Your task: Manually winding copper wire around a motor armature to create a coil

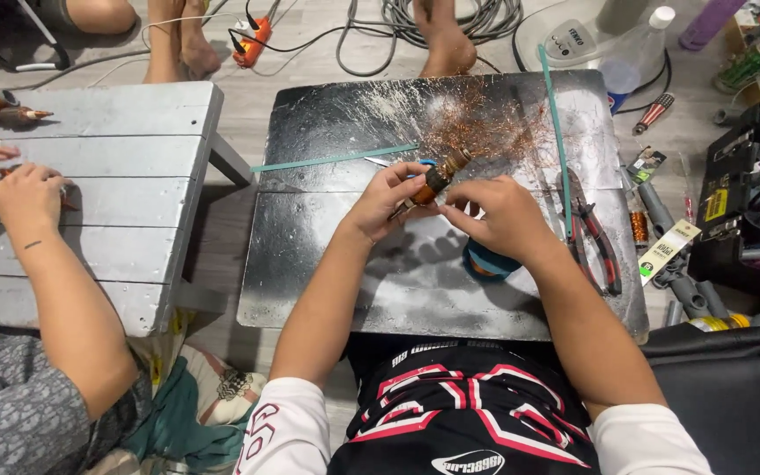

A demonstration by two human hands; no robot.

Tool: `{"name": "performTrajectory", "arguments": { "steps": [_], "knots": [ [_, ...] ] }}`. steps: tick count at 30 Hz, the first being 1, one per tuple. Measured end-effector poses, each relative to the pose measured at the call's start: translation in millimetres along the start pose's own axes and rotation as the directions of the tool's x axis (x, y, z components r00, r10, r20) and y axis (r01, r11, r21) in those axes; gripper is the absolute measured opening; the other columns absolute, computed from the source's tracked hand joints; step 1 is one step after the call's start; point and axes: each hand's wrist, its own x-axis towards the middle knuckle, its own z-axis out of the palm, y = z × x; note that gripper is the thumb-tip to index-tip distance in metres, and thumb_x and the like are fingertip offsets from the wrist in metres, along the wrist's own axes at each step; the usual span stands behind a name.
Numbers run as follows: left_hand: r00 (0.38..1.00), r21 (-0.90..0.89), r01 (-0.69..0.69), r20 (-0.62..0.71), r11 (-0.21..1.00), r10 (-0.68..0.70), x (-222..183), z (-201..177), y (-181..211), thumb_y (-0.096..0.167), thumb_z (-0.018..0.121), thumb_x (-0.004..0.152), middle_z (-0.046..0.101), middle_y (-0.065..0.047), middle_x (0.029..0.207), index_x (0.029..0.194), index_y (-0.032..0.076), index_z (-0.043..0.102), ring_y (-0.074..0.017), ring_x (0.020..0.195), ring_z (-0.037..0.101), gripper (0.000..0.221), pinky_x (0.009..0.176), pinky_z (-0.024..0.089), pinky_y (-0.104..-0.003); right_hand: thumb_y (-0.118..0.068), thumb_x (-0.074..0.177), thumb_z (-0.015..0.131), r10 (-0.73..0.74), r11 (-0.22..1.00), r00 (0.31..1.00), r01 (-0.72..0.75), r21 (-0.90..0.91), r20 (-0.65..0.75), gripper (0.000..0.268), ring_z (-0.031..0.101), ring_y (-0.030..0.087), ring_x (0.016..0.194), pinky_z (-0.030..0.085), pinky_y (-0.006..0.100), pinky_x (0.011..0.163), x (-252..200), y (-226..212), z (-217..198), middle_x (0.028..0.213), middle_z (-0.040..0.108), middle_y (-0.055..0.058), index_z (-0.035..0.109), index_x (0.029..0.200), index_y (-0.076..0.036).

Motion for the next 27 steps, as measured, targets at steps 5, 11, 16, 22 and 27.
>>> {"name": "performTrajectory", "arguments": {
  "steps": [5,11,16,22,27],
  "knots": [
    [1.0,-0.013,0.029,-0.012,1.0,-0.029,1,8,-3,0.02,0.08,0.107,0.081,-0.027,0.103,0.122,0.002,0.072,-0.0385,0.08,0.085,0.025,0.076,0.074,-0.061,-0.027,0.106,0.081,-0.019,1.0,1.0,0.019,0.013,0.022,0.016,0.079,0.026,0.074,0.055,0.039,0.083,0,-4,-3,0.081,0.083,0.007,0.084,0.101,-0.013],
    [0.999,0.005,0.051,-0.009,0.999,-0.051,4,-4,-16,0.026,0.079,0.108,0.078,-0.026,0.094,0.12,0.006,0.071,-0.0348,0.07,0.083,0.024,0.068,0.074,-0.058,-0.031,0.107,0.079,-0.041,0.999,0.997,0.043,-0.023,0.072,0.021,0.08,0.032,0.079,0.057,0.043,0.083,-3,3,5,0.08,0.082,0.011,0.082,0.097,-0.013],
    [0.998,0.083,0.015,0.066,0.996,-0.02,-9,10,-3,0.016,0.086,0.1,0.075,-0.02,0.084,0.117,0.005,0.066,-0.0291,0.066,0.081,0.029,0.066,0.075,-0.05,-0.044,0.103,0.081,0.075,0.992,0.993,-0.065,-0.106,0.092,0.032,0.078,0.037,0.076,0.06,0.046,0.083,-1,1,7,0.074,0.08,0.013,0.084,0.094,-0.014],
    [0.994,0.09,0.036,0.1,0.995,-0.045,1,2,-12,0.023,0.079,0.106,0.074,-0.022,0.078,0.111,0.005,0.068,-0.0249,0.056,0.076,0.022,0.052,0.072,-0.045,-0.052,0.097,0.083,0.247,0.969,0.957,-0.241,-0.057,0.155,0.045,0.079,0.043,0.079,0.06,0.055,0.08,3,-4,0,0.076,0.082,0.019,0.08,0.097,-0.006],
    [0.984,0.151,0.1,0.134,0.984,-0.12,-7,14,-6,0.032,0.066,0.114,0.078,-0.027,0.08,0.111,0.01,0.069,-0.0241,0.048,0.073,0.022,0.045,0.069,-0.043,-0.05,0.101,0.074,0.278,0.96,0.924,-0.256,-0.118,0.262,0.072,0.082,0.043,0.084,0.062,0.056,0.079,5,-1,3,0.083,0.086,0.016,0.06,0.162,-0.014]
  ]
}}
